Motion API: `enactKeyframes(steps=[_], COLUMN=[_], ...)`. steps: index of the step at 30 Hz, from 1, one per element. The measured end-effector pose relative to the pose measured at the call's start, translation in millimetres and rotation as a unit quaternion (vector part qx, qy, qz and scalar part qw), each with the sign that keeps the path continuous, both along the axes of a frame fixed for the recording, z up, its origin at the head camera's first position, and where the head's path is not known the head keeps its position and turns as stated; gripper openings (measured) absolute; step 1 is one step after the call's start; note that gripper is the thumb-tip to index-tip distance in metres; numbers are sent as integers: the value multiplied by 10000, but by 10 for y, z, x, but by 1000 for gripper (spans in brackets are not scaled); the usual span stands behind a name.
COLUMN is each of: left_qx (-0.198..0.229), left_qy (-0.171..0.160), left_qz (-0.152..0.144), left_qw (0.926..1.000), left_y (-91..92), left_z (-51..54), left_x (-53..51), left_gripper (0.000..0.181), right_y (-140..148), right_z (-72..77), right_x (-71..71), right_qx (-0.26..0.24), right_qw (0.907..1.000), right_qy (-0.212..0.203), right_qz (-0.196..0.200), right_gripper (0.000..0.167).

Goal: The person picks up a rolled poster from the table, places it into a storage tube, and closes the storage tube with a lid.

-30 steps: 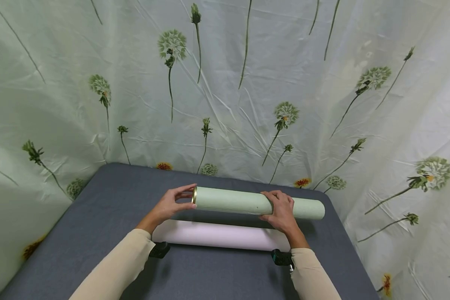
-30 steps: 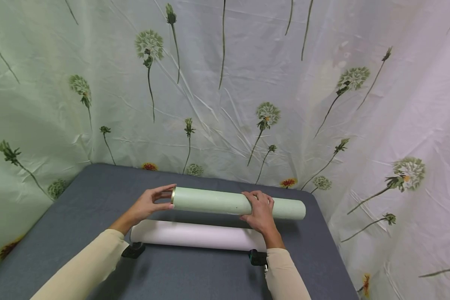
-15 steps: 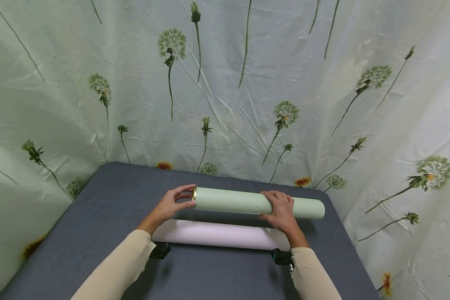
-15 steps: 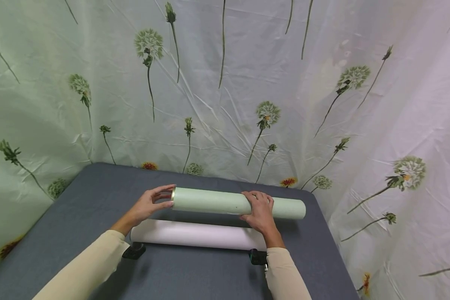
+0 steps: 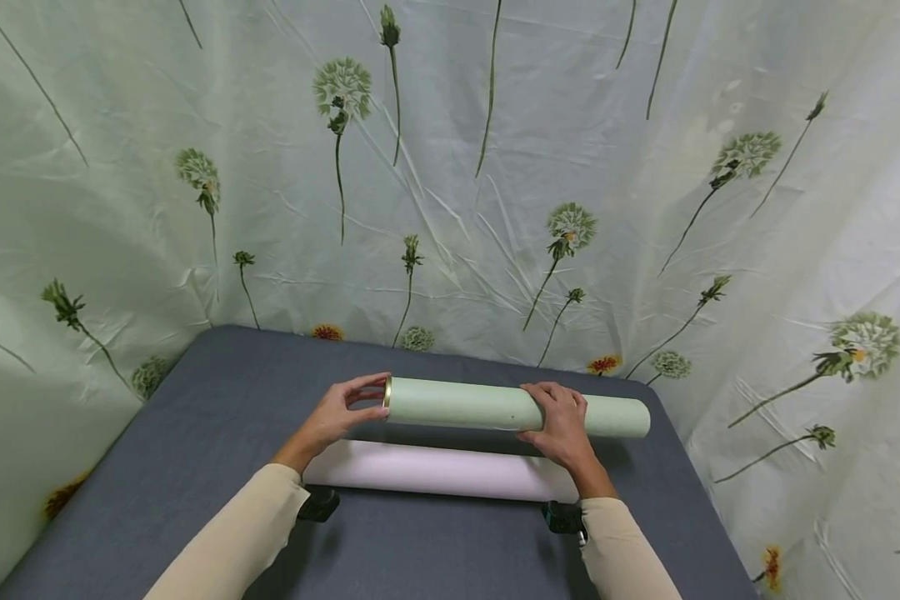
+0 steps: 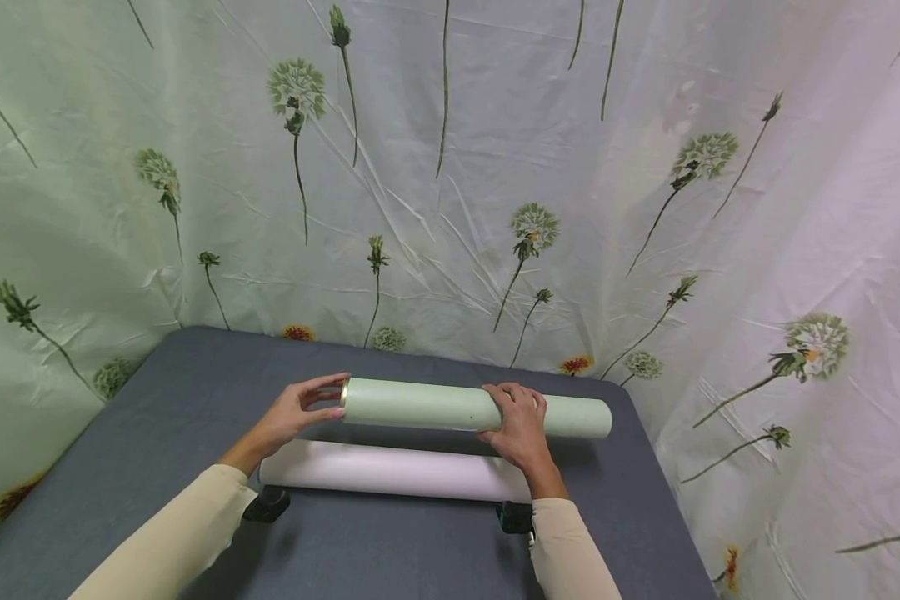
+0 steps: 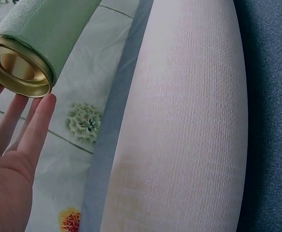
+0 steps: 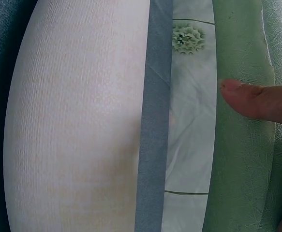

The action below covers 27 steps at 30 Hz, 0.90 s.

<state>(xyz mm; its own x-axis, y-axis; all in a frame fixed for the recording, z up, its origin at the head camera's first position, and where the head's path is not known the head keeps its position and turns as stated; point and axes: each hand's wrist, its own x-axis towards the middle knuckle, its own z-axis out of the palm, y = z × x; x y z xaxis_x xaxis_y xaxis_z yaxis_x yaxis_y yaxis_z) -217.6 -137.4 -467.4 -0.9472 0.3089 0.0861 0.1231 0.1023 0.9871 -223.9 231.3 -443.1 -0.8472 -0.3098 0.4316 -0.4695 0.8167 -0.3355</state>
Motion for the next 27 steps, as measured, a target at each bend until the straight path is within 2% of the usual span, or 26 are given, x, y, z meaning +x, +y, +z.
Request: enactKeyframes(steps=[11, 20, 27], left_qx=[25, -117, -70], left_qy=[-22, 218, 17], left_qz=[167, 326, 279], left_qw=[9999, 9992, 9996], left_y=[-14, 7, 56], left_z=[-17, 29, -27], left_x=[10, 25, 39], left_gripper=[62, 61, 62], right_y=[-6, -29, 7], right_z=[-28, -49, -20], right_x=[9, 22, 33], right_qx=[-49, -158, -114], right_qw=[9999, 9997, 9999], right_qy=[104, 165, 78], right_qz=[17, 9, 76], right_gripper=[72, 72, 71])
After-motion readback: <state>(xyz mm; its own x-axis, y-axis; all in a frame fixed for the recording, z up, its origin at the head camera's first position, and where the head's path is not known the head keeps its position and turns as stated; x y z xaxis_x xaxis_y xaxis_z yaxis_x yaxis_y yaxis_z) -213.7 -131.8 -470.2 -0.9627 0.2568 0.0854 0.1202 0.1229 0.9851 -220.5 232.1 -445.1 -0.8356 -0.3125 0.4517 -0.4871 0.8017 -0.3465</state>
